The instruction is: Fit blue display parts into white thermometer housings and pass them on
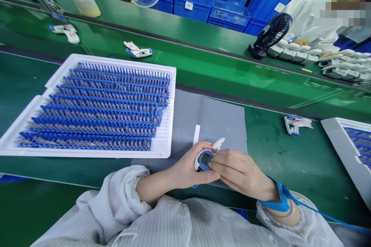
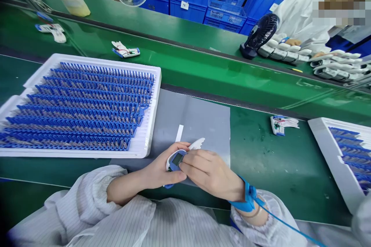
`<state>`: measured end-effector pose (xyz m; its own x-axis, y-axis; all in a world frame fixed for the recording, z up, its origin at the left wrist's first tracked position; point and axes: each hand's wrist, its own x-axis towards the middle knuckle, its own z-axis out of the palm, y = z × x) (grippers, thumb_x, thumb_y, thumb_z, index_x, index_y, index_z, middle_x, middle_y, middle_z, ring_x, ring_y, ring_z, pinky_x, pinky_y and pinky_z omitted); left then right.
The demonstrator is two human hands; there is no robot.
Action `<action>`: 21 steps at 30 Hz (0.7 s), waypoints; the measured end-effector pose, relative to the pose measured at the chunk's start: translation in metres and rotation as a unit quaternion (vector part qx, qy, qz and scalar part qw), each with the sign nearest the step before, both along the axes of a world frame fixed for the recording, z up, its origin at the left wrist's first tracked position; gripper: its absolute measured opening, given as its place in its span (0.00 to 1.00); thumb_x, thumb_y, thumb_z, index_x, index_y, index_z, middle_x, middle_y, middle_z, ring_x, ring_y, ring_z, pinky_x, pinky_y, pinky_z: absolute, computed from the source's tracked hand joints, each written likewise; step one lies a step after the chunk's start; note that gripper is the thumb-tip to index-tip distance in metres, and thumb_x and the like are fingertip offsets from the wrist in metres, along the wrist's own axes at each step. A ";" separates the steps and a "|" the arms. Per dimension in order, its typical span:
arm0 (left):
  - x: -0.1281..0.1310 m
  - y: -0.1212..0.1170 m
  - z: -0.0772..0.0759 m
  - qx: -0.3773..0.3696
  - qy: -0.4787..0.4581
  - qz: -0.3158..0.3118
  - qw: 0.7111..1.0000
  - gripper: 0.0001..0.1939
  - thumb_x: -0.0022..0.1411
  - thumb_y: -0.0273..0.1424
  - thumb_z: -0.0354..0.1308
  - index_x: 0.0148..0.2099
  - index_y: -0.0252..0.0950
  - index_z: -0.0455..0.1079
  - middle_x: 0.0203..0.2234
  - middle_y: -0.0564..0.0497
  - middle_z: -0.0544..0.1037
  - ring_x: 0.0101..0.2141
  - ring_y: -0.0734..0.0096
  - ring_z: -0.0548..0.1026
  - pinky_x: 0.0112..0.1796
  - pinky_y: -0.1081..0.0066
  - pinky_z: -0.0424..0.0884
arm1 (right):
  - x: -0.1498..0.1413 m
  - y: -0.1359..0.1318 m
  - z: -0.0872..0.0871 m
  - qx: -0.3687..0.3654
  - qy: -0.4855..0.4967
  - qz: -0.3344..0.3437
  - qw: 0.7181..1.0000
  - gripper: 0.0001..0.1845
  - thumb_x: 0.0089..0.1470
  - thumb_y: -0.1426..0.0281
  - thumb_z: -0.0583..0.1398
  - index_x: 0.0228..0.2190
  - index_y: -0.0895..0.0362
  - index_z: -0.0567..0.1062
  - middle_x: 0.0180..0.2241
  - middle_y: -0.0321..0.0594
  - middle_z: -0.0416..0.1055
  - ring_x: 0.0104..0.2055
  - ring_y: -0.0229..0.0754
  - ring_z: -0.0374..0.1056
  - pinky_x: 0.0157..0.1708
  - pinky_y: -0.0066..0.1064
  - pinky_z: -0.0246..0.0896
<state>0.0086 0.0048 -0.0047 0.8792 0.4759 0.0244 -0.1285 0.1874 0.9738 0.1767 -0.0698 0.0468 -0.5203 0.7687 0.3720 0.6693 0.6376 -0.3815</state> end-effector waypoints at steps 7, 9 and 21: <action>0.002 -0.003 -0.001 0.091 0.008 0.030 0.995 0.21 0.54 0.32 0.57 0.49 0.34 0.59 0.50 0.42 0.63 0.51 0.61 0.63 0.53 0.61 0.59 | 0.001 0.000 -0.005 -0.001 -0.015 -0.004 1.000 0.08 0.63 0.76 0.51 0.42 0.64 0.68 0.35 0.48 0.69 0.38 0.45 0.65 0.33 0.35 0.64; 0.002 -0.003 -0.002 0.133 0.013 0.042 0.990 0.21 0.54 0.31 0.57 0.50 0.34 0.59 0.50 0.41 0.62 0.52 0.61 0.62 0.54 0.61 0.58 | 0.000 0.000 -0.007 0.002 -0.017 -0.009 1.000 0.08 0.63 0.77 0.51 0.41 0.65 0.69 0.35 0.47 0.69 0.37 0.45 0.65 0.32 0.34 0.64; 0.003 0.000 -0.002 0.126 0.041 0.013 0.991 0.26 0.48 0.37 0.63 0.48 0.35 0.60 0.48 0.43 0.64 0.50 0.60 0.64 0.52 0.60 0.61 | 0.004 0.002 -0.003 -0.024 -0.021 0.022 0.999 0.11 0.65 0.72 0.49 0.42 0.65 0.68 0.34 0.47 0.69 0.38 0.46 0.64 0.33 0.36 0.63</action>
<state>0.0118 0.0047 -0.0067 0.8701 0.4871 0.0748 -0.0495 -0.0647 0.9967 0.1810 -0.0682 0.0439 -0.5687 0.7612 0.3117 0.6567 0.6484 -0.3852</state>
